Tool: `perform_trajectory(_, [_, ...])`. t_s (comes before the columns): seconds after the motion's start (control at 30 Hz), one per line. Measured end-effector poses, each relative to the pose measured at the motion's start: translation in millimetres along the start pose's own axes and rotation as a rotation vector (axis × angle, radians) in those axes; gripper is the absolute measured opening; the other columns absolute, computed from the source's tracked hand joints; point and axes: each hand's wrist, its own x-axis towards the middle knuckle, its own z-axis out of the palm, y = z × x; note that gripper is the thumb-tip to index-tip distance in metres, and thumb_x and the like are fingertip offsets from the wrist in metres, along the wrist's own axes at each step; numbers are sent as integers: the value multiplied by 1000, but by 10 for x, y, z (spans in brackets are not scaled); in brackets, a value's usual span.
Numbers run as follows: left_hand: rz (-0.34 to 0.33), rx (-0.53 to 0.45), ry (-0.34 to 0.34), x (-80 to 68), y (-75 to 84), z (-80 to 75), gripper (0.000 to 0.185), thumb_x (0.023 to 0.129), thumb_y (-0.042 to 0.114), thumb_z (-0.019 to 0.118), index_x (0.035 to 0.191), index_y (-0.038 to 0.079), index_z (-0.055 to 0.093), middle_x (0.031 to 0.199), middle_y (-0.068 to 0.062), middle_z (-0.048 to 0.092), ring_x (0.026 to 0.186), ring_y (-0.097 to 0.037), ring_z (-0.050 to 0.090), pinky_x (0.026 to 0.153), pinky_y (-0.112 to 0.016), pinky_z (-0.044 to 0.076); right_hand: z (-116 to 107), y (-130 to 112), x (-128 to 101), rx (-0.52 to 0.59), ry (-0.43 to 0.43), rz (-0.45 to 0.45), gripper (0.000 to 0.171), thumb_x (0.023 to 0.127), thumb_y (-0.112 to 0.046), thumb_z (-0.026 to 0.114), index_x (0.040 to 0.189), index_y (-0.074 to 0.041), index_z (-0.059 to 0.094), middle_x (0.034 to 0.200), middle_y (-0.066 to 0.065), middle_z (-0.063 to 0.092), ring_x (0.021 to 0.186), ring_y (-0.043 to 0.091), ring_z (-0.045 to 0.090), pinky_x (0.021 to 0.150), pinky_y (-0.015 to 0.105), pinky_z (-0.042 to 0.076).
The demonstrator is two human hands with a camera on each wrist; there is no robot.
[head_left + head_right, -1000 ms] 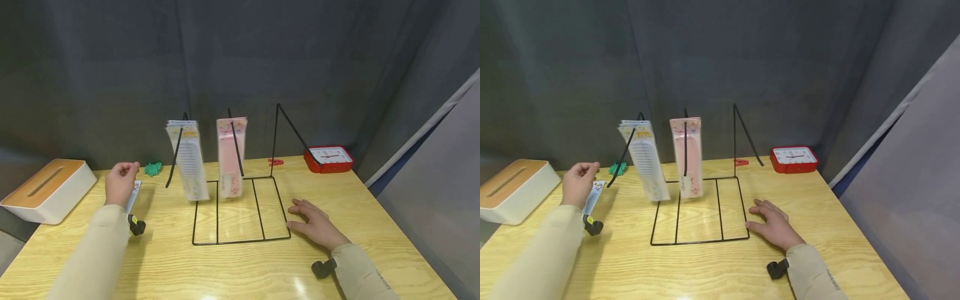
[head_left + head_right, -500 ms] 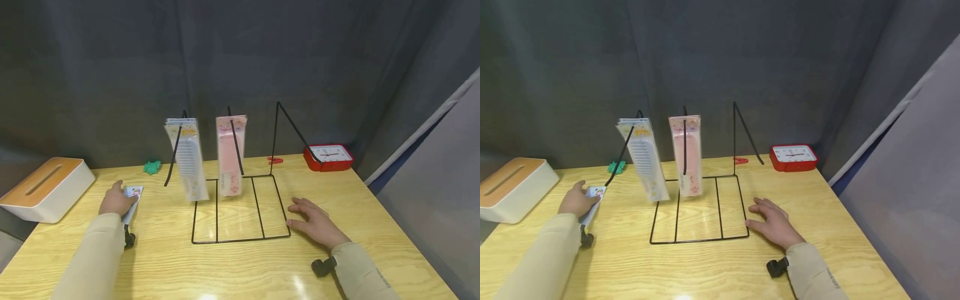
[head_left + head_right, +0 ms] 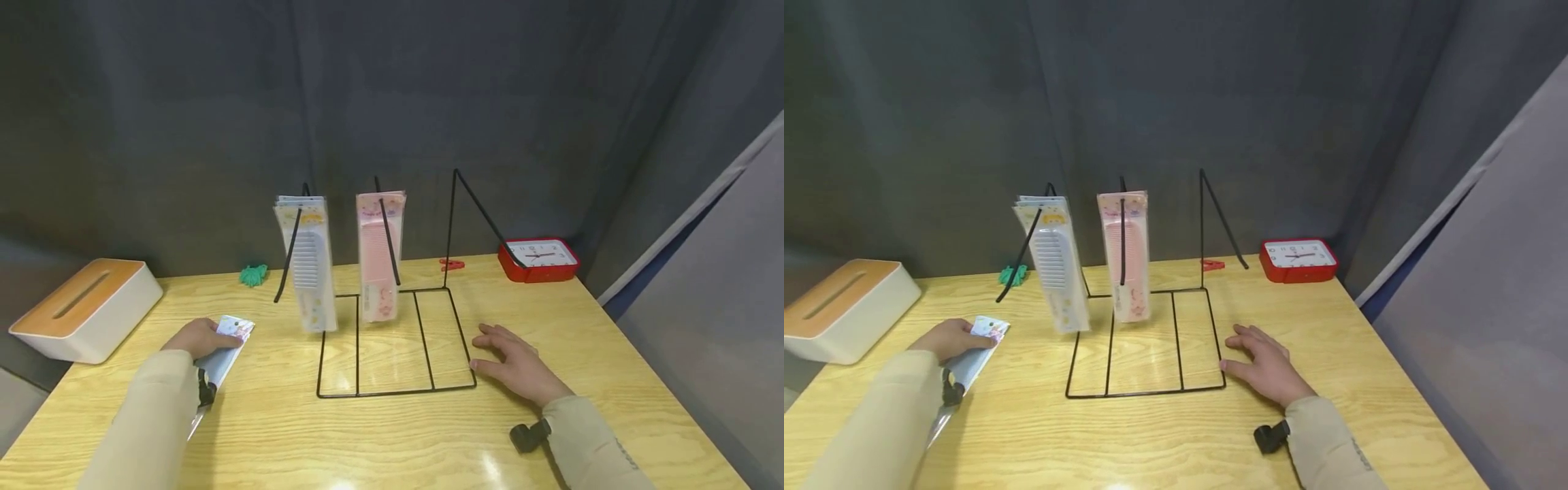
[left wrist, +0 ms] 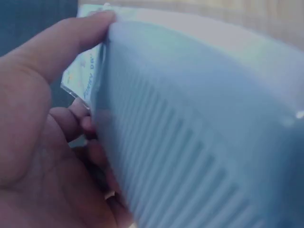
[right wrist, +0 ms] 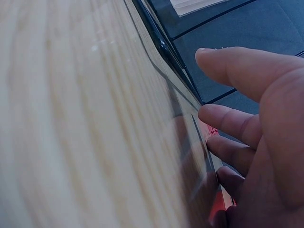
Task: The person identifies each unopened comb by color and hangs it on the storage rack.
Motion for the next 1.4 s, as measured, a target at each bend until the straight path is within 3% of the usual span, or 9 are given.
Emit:
perform_trajectory(0.2, [2,-111,112,-126,-25,203,74,94,46,65,131,-15,47,106,-27,61,79,-27,59,61,-35,48,13,15,11,-9,-2,-1,49,92,-42,72,129,-9,65,156,16,41,147,42,25,113,67,20])
perform_trajectory(0.43, [-70,-304,385,-360,-52,500,67,102,51,52,131,-9,51,126,-31,58,95,-33,58,70,-36,45,20,-14,3,-5,2,-8,49,92,-40,73,128,-8,66,155,17,42,146,43,27,112,67,21])
perform_trajectory(0.57, [-92,-401,407,-366,14,557,62,103,50,49,131,-5,53,125,-27,59,96,-31,56,71,-35,44,23,-1,8,-1,-3,-2,49,92,-39,73,128,-7,66,155,17,41,146,43,27,112,67,20])
perform_trajectory(0.7, [-64,-587,405,-411,222,420,58,102,52,50,134,3,54,111,-10,62,88,-19,55,68,-30,45,11,-9,14,-1,-2,5,49,92,-40,73,128,-8,66,155,17,42,146,43,26,113,67,21])
perform_trajectory(0.8, [77,-787,406,-558,451,224,47,101,45,57,131,9,55,98,3,65,81,-9,58,66,-24,50,4,-10,15,1,0,6,48,92,-40,73,128,-8,65,155,17,42,146,42,26,113,66,21])
perform_trajectory(0.93, [433,-1035,339,-894,769,-5,18,102,19,61,117,11,61,91,6,71,78,-6,66,65,-22,55,-1,-1,17,0,5,4,49,92,-40,72,128,-9,65,155,16,42,147,42,26,113,65,21])
perform_trajectory(1.07, [703,-1077,311,-1241,1123,-68,15,101,-2,55,107,7,64,90,-1,73,78,-9,68,64,-24,56,-3,2,17,-5,9,2,50,92,-41,72,128,-8,65,155,16,42,147,41,26,113,66,21])
perform_trajectory(1.23, [817,-999,346,-1440,1489,20,15,97,-9,57,100,4,63,85,-4,72,71,-11,66,58,-26,55,2,13,18,3,5,9,50,92,-41,73,128,-8,65,155,15,42,147,41,25,113,66,20])
perform_trajectory(1.4, [901,-1017,339,-1468,1572,77,16,96,-12,57,100,3,63,83,-3,70,69,-10,64,57,-24,53,18,18,20,2,6,9,49,92,-41,72,128,-9,65,155,15,42,147,41,25,113,66,21])
